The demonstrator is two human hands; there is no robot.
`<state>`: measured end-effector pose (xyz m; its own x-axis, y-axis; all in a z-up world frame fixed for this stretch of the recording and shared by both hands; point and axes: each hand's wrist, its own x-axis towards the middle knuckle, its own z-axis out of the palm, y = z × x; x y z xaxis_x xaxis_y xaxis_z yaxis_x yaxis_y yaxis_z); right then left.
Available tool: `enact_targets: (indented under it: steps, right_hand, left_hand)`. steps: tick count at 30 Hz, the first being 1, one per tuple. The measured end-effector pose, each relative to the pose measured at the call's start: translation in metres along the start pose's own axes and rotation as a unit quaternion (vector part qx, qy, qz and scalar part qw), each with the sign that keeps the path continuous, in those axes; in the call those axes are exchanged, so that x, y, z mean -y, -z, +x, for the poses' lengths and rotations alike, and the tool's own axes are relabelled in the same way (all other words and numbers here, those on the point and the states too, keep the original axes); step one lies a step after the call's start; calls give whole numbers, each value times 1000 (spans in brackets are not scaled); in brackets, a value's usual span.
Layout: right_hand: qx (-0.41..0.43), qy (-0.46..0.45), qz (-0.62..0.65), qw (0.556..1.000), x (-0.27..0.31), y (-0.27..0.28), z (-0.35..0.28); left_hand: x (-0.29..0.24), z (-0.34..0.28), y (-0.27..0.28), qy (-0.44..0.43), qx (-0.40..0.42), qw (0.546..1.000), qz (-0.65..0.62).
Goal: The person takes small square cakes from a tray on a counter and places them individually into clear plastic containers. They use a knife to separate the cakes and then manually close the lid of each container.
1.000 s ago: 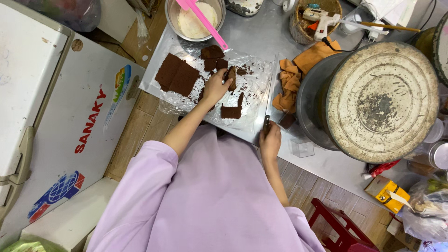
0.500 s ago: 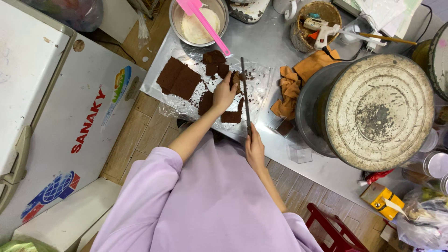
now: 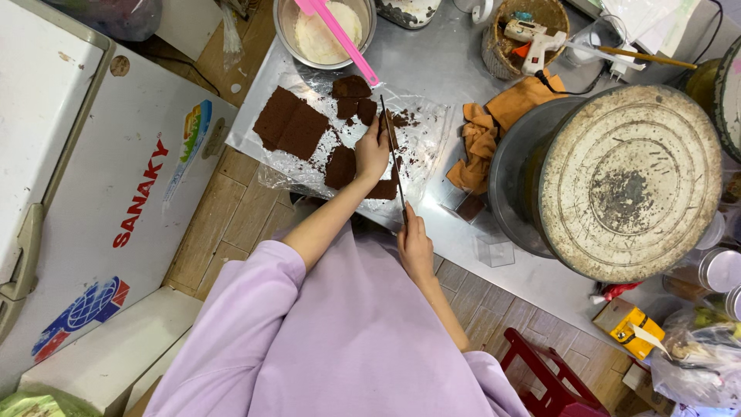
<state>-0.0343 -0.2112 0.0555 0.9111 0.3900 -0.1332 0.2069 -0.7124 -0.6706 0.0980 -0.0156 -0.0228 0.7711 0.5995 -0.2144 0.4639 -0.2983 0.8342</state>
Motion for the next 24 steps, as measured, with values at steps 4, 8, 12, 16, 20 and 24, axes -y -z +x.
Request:
enact_targets:
  steps: [4,8,12,16,20,24]
  right_hand:
    - [-21,33,-4,999,-7,3,-4]
    - [-21,23,-3,1000,-10,2,-4]
    - [-17,23,-13,999,-12,-1,-2]
    - [-21,30,-7,999,-16,-1,-8]
    - [-6,22,-9,1000,-19,-1,-12]
    - [2,13,-19,1000,-18,-1,-6]
  left_hand:
    - [-13,-3,7,37,30,999,17]
    - [1,-7,-10,-85,-50,995,23]
    - [13,-10,-34,-41,-48,992,-110]
    - [13,-10,-41,-57,-69,985,-146]
    - [11,-12,-41,-46,-66,984,-162]
    - [8,-12,-38,0,-36,986,-160]
